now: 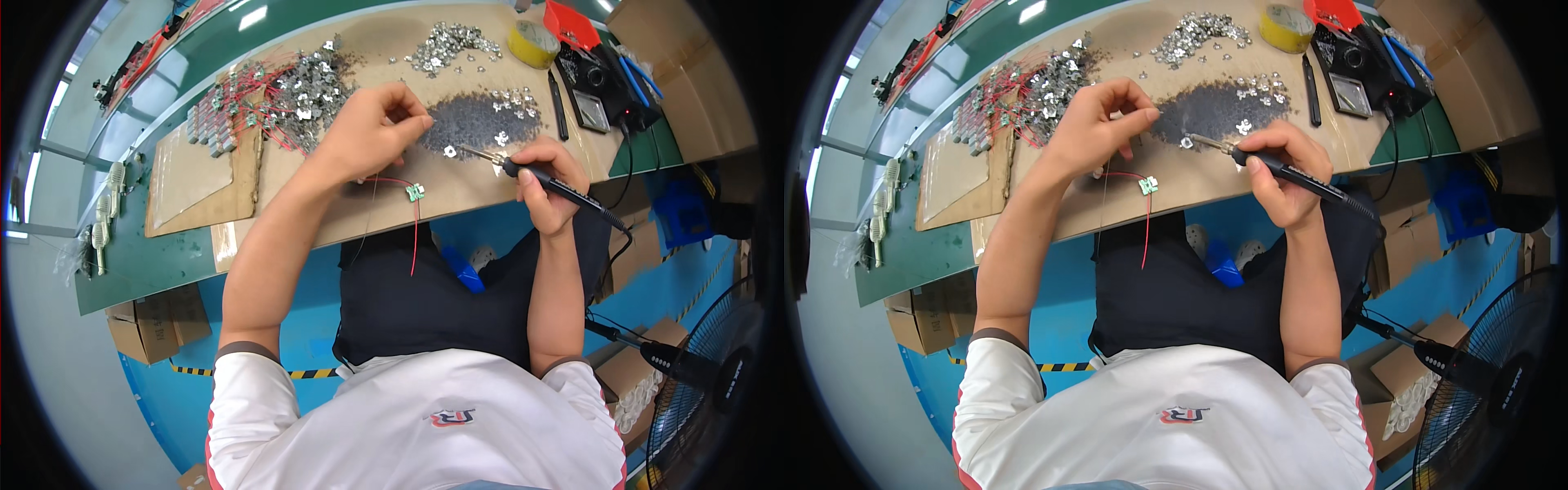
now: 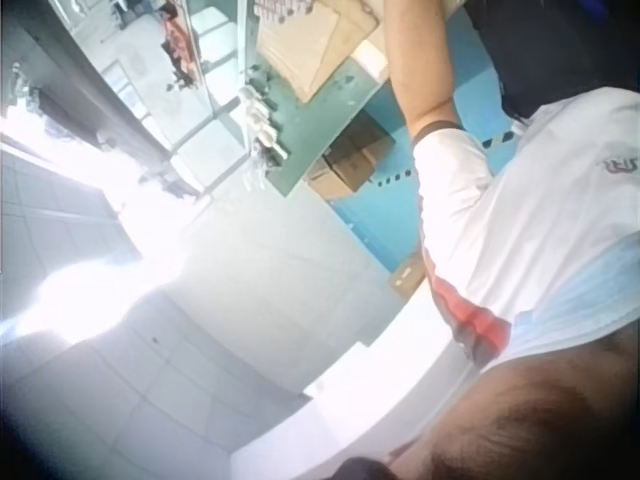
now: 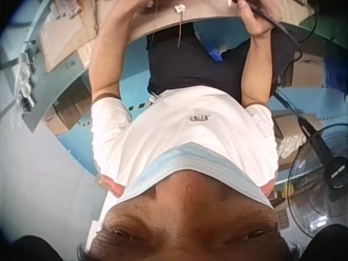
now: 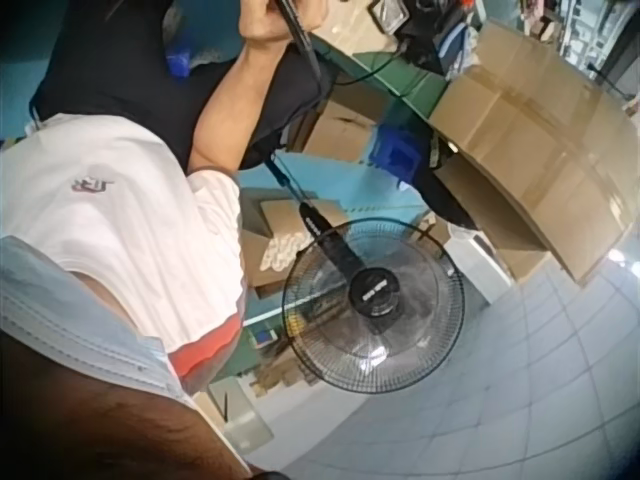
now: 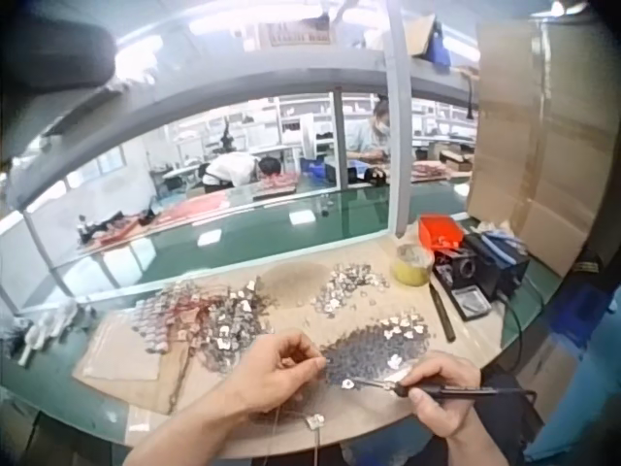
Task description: Soldering electronic components or wires onto small connectors at a workbench.
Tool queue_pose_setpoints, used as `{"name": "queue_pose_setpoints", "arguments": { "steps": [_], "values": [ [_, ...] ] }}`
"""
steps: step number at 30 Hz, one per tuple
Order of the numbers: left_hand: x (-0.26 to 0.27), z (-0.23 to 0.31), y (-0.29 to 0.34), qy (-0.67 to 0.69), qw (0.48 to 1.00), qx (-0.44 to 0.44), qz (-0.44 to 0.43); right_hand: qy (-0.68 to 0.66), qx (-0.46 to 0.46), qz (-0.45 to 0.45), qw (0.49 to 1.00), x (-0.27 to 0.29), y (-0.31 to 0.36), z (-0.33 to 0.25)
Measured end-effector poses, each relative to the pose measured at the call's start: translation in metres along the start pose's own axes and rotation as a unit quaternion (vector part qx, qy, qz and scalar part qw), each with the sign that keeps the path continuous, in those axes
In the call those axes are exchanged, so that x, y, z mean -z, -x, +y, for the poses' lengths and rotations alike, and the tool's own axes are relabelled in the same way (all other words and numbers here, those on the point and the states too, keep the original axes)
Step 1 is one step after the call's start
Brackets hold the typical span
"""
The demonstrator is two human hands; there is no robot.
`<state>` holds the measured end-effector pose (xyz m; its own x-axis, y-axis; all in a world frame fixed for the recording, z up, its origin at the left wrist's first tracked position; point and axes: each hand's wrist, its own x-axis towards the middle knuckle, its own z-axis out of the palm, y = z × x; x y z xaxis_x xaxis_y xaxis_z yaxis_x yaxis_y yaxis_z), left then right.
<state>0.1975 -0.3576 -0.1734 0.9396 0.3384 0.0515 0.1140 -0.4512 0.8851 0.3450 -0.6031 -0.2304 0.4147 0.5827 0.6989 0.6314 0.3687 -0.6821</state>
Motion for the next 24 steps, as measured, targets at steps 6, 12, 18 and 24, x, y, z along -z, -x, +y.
{"name": "queue_pose_setpoints", "arguments": {
  "steps": [6,12,18,24],
  "values": [
    [0.032,0.008,0.009,-0.030,0.968,-0.117,-0.221,0.026,-0.059,0.077,0.995,-0.013,0.004,-0.003],
    [0.006,-0.004,0.012,-0.146,0.941,-0.145,-0.267,0.021,-0.072,-0.024,0.997,-0.034,-0.004,-0.029],
    [-0.002,0.002,0.014,-0.135,0.968,-0.109,-0.179,0.111,0.027,-0.080,0.990,-0.052,-0.014,-0.043],
    [-0.004,0.003,0.011,-0.078,0.984,-0.064,-0.146,0.108,-0.043,-0.071,0.991,-0.057,-0.013,-0.043]
  ]
}}
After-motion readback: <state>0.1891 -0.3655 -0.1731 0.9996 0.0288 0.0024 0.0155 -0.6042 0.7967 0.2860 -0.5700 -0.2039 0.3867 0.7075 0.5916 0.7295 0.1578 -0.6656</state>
